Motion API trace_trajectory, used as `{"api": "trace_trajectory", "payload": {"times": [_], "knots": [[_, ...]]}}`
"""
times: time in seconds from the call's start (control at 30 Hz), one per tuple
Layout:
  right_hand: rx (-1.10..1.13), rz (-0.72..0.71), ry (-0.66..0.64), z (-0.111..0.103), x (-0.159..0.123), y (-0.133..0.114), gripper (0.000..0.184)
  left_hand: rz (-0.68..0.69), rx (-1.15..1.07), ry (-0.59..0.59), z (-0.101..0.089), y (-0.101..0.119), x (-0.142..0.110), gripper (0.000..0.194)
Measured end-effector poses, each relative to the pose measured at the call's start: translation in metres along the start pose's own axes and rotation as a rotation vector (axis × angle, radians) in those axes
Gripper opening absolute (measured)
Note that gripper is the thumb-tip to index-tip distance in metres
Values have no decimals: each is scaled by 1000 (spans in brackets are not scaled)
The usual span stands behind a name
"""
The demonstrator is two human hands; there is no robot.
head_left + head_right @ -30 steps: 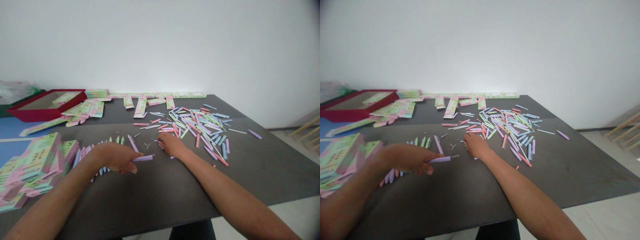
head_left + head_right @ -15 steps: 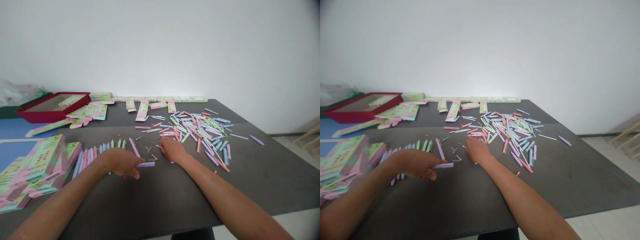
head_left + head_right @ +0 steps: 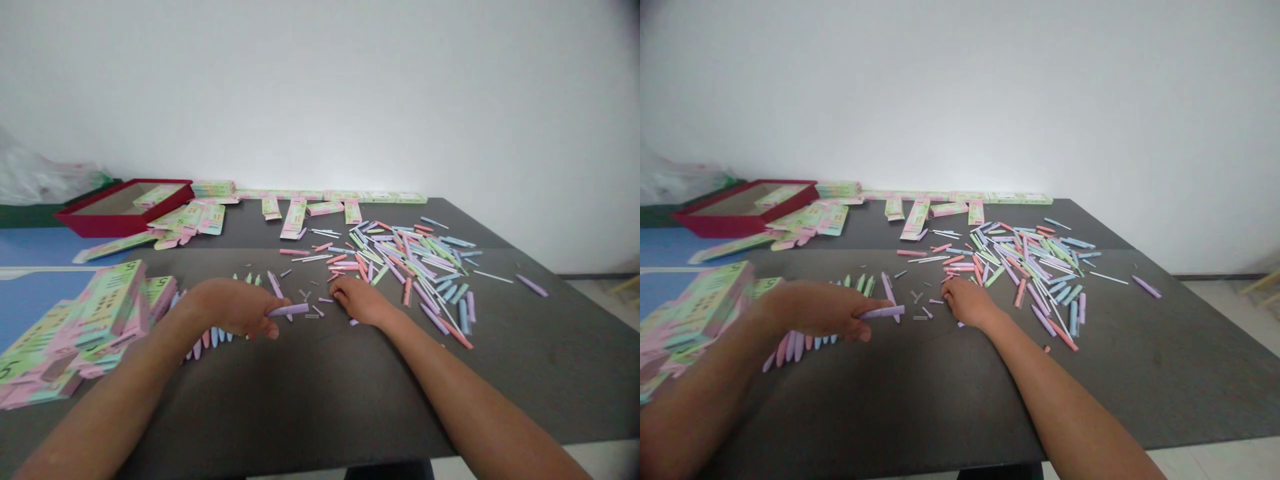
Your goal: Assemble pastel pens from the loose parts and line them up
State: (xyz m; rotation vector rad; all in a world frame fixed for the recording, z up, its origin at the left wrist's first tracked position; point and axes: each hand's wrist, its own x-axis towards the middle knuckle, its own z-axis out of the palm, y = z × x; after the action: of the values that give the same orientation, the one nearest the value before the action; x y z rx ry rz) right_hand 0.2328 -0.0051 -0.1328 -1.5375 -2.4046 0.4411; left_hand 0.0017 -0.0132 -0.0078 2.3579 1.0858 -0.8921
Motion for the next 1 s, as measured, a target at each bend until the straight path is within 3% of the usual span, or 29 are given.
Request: {"api": "trace_trajectory", "payload": {"times": [0.07,0.2,0.3,0.43,0.7,0.9,1.0], "knots": [[12,-23,-17,1,-3,-5,14,-2,-4,11,-2,-1,-3,49],[-11,-36,-8,4,-6,-20,28,0,46,41,0,0,-2,53],[-29,-48,-13,7,-5,-26,24,-5,77,51,3,0,2,57],[-22,-76,-28,12,-5,-24,17,-4,84,61,4,-1,2,58],[67,-74,2,12,-7,-17,19,-21,71,55,3,1,0,56],[139,138,302,-17,-11,10,15,-21,47,57,0,0,-6,51],[107,198,353,-23,-13,17,11,-22,65,65,1,0,-5,53]]}}
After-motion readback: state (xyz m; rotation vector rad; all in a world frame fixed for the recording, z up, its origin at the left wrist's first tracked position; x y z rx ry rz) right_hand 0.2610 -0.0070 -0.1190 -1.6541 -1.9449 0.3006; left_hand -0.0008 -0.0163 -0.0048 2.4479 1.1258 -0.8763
